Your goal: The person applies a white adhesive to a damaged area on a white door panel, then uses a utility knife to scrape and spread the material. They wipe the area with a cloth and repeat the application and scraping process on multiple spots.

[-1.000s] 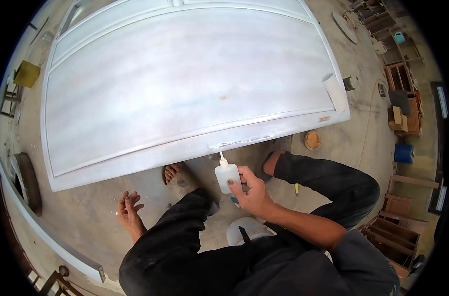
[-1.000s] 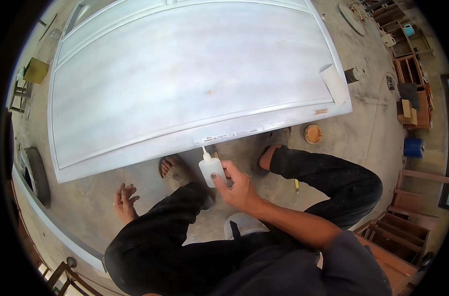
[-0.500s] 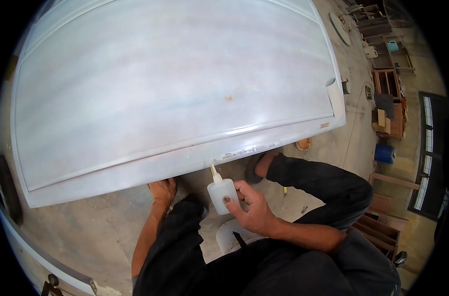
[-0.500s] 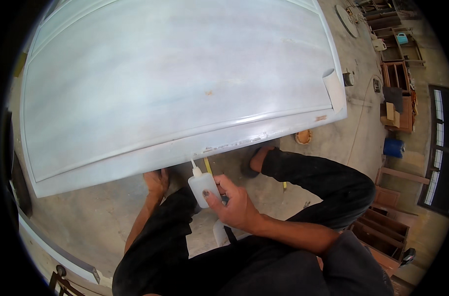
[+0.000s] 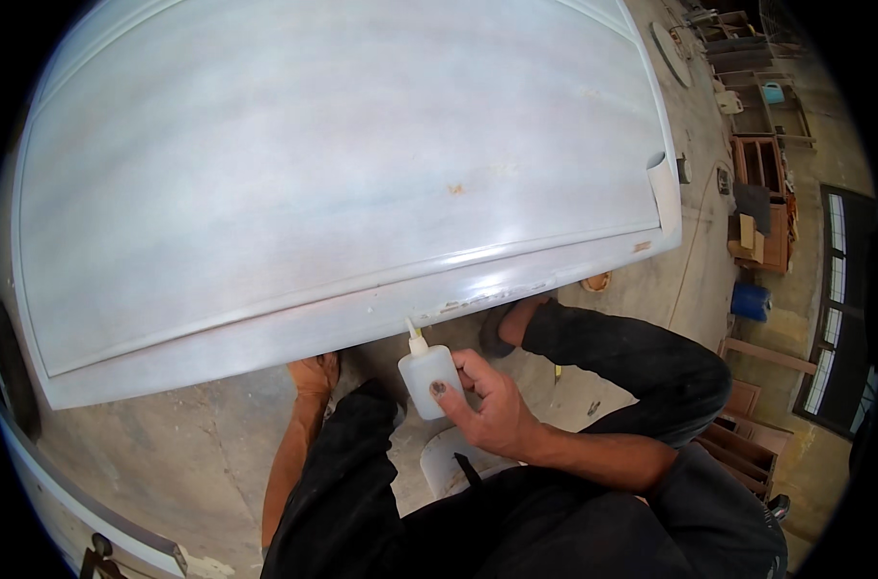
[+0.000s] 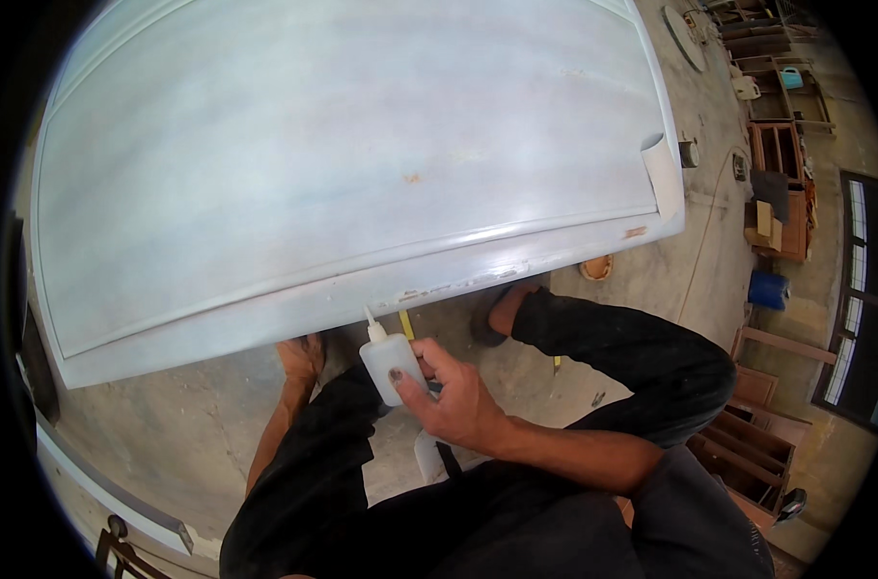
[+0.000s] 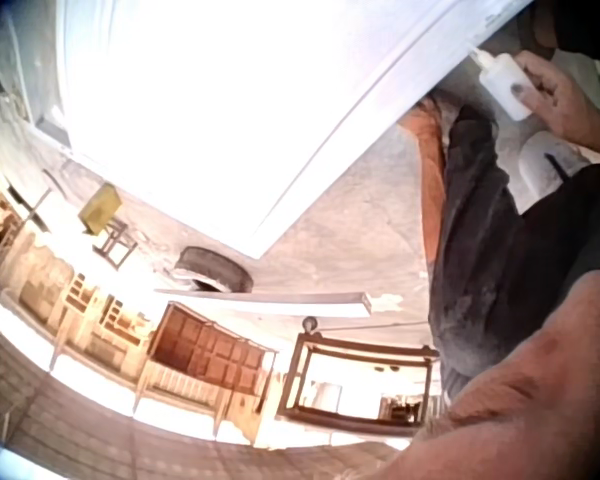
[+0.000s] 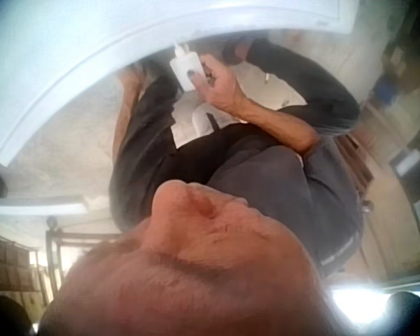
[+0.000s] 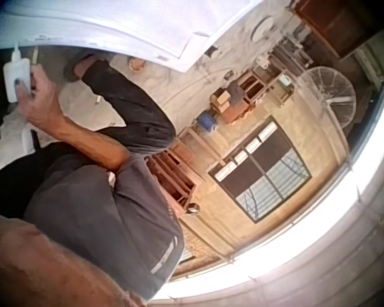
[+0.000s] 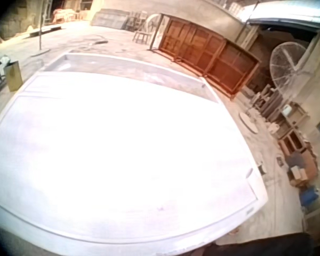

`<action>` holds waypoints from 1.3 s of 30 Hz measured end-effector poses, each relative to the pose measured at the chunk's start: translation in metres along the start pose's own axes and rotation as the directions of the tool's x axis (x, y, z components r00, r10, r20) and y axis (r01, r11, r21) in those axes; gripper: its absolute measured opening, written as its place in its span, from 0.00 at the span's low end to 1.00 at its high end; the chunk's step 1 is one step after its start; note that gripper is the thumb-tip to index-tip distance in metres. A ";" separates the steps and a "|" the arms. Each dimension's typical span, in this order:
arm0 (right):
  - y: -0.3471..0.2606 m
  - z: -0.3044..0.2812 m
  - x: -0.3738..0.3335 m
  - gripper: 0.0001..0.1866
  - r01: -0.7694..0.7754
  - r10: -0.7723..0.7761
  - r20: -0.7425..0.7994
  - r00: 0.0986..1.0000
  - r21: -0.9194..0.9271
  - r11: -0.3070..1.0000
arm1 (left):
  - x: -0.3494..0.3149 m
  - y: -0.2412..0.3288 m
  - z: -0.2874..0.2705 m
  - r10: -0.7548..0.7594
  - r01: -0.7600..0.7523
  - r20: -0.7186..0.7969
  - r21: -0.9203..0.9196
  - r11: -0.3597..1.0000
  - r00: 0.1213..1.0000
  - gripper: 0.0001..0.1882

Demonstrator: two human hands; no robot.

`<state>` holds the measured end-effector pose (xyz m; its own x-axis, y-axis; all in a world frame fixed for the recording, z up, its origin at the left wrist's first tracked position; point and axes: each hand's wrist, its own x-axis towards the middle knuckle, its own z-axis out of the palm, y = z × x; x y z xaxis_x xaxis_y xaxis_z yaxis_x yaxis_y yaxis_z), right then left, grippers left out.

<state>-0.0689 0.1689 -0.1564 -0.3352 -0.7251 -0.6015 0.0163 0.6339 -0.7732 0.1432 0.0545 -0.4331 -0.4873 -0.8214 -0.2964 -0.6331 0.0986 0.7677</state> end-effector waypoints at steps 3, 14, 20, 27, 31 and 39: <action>-0.001 0.001 0.000 0.17 0.046 -0.045 -0.051 0.998 0.007 0.999 | 0.000 -0.012 0.009 -0.085 0.087 0.030 -0.075 0.993 0.996 0.27; -0.002 0.000 -0.002 0.16 0.025 -0.024 -0.027 0.999 0.017 1.000 | -0.002 -0.044 0.025 -0.164 0.171 0.060 -0.125 0.977 0.985 0.28; -0.004 0.002 -0.002 0.16 0.010 -0.009 -0.020 1.000 0.049 0.999 | 0.000 -0.046 0.022 -0.100 0.081 -0.052 -0.277 0.957 0.994 0.23; -0.004 0.001 -0.002 0.16 0.006 -0.006 -0.006 1.000 0.024 1.000 | 0.002 -0.046 0.021 0.078 -0.069 -0.081 0.101 0.992 0.994 0.21; 0.003 -0.001 -0.005 0.16 0.054 -0.052 -0.039 0.998 0.075 0.996 | -0.002 -0.024 0.007 -0.048 0.047 -0.023 -0.073 0.996 0.999 0.19; 0.009 -0.021 -0.042 0.18 0.369 -0.369 0.045 0.928 -0.003 0.929 | -0.038 0.083 -0.072 0.039 -0.099 -0.214 -0.279 0.955 0.976 0.14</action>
<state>-0.0744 0.2104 -0.1338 -0.2750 -0.9191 -0.2823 -0.1110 0.3220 -0.9402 0.1525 0.0536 -0.3175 -0.3711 -0.9183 -0.1378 -0.3888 0.0189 0.9211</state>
